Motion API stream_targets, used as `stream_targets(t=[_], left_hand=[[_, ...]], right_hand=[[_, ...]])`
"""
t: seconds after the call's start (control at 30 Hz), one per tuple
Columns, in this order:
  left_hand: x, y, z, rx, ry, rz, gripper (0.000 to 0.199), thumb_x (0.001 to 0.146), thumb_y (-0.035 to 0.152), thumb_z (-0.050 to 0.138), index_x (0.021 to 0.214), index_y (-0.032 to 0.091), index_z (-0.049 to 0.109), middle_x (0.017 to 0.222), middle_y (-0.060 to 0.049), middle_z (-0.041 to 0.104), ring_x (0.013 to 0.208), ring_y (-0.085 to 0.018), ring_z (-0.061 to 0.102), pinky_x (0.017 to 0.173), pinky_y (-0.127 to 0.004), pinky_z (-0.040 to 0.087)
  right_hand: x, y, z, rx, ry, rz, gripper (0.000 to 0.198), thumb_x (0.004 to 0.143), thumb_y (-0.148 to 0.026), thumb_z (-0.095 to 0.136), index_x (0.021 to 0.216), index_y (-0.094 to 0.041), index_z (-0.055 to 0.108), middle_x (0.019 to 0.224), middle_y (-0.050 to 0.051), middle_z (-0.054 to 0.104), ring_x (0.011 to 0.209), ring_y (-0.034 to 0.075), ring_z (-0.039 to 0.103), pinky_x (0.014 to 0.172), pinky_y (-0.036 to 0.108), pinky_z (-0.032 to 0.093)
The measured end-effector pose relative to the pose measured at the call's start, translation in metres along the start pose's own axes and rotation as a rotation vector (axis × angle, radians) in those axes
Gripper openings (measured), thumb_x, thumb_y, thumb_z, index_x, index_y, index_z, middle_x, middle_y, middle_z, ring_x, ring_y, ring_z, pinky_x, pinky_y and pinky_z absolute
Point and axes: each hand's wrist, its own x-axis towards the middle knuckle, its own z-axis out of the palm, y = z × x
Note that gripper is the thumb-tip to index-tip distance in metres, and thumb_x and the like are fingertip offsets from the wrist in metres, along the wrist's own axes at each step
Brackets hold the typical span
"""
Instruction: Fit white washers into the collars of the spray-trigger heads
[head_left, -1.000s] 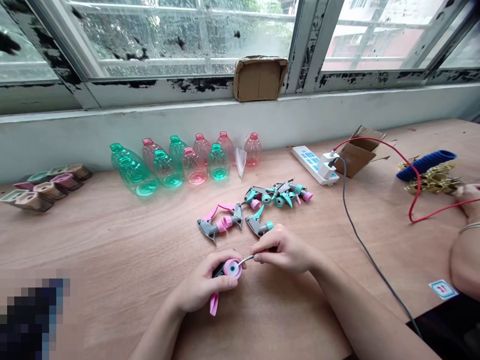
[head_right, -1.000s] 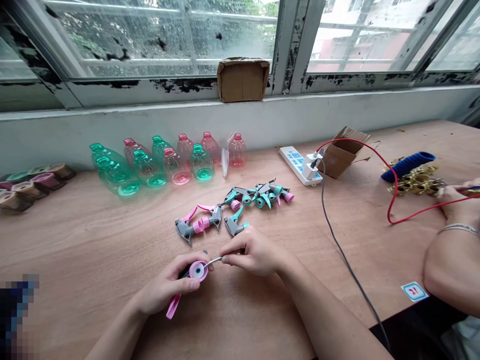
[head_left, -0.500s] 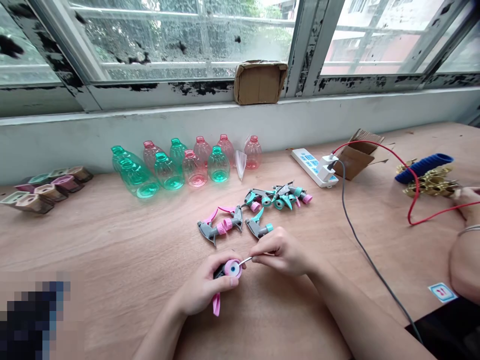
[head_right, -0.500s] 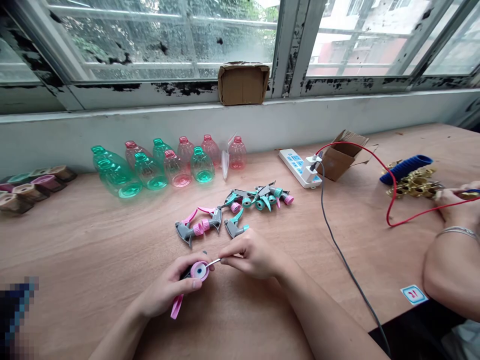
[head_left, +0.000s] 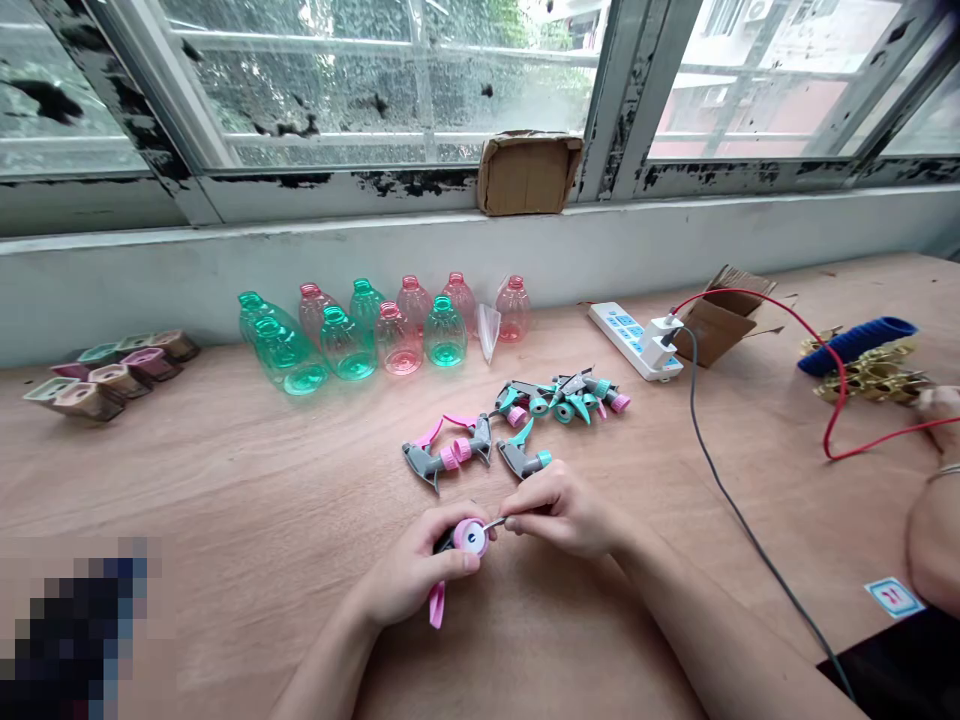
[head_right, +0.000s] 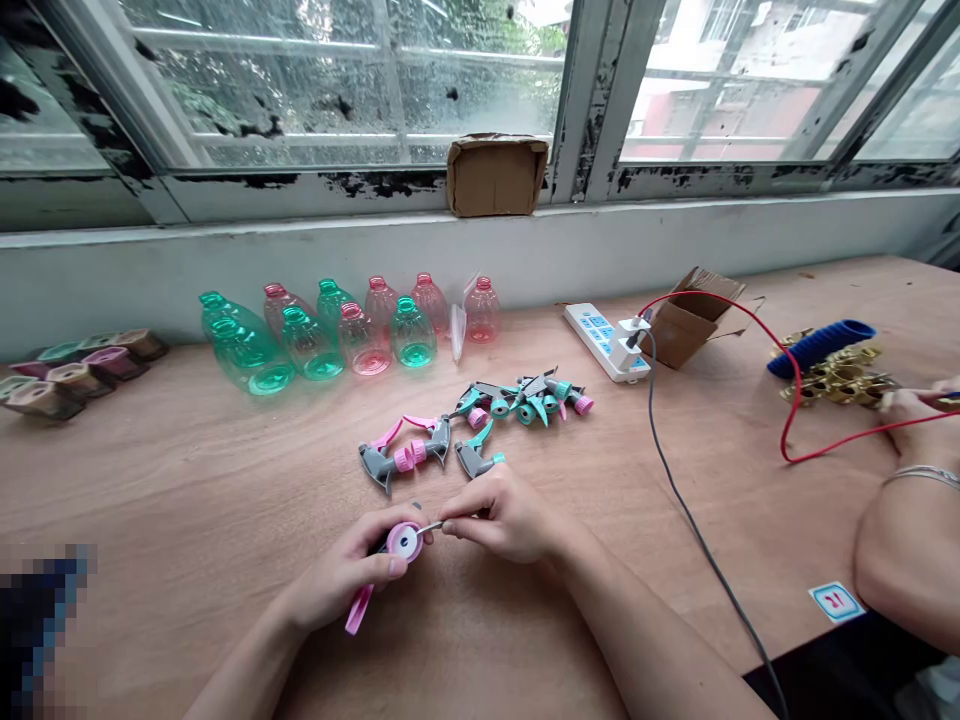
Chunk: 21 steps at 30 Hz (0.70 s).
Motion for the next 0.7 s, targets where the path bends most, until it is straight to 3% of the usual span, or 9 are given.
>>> stream_targets(t=[0.27, 0.4, 0.6, 0.7], left_hand=[[0.001, 0.001, 0.000, -0.057, -0.028, 0.022, 0.038, 0.073, 0.045, 0.066, 0.098, 0.017, 0.063, 0.085, -0.001, 0.053, 0.075, -0.015, 0.043, 0.067, -0.026, 0.037], [0.000, 0.000, -0.001, -0.035, -0.034, 0.012, 0.038, 0.072, 0.045, 0.066, 0.098, 0.017, 0.062, 0.086, -0.001, 0.052, 0.074, -0.015, 0.042, 0.063, -0.025, 0.036], [0.000, -0.006, -0.002, -0.073, -0.001, 0.003, 0.038, 0.077, 0.044, 0.064, 0.104, 0.018, 0.056, 0.079, 0.002, 0.047, 0.067, -0.012, 0.039, 0.059, -0.024, 0.034], [0.000, -0.008, -0.001, -0.075, 0.056, -0.006, 0.036, 0.078, 0.043, 0.063, 0.102, 0.019, 0.052, 0.077, 0.003, 0.044, 0.064, -0.011, 0.038, 0.057, -0.023, 0.032]], right_hand=[[0.002, 0.003, 0.009, 0.324, 0.006, 0.170, 0.023, 0.088, -0.030, 0.062, 0.087, -0.011, 0.076, 0.068, 0.004, 0.069, 0.061, 0.012, 0.058, 0.059, 0.021, 0.045], [0.002, 0.005, 0.010, 0.390, 0.039, 0.188, 0.026, 0.087, -0.032, 0.063, 0.076, -0.011, 0.075, 0.062, 0.002, 0.065, 0.056, 0.010, 0.052, 0.054, 0.020, 0.041], [0.003, 0.003, 0.004, 0.317, 0.113, 0.192, 0.030, 0.086, -0.032, 0.063, 0.065, -0.011, 0.071, 0.051, -0.001, 0.056, 0.048, 0.008, 0.039, 0.048, 0.021, 0.030], [0.001, -0.001, -0.011, 0.118, 0.079, 0.180, 0.032, 0.088, -0.031, 0.059, 0.064, -0.012, 0.067, 0.050, -0.002, 0.050, 0.048, 0.007, 0.036, 0.049, 0.023, 0.026]])
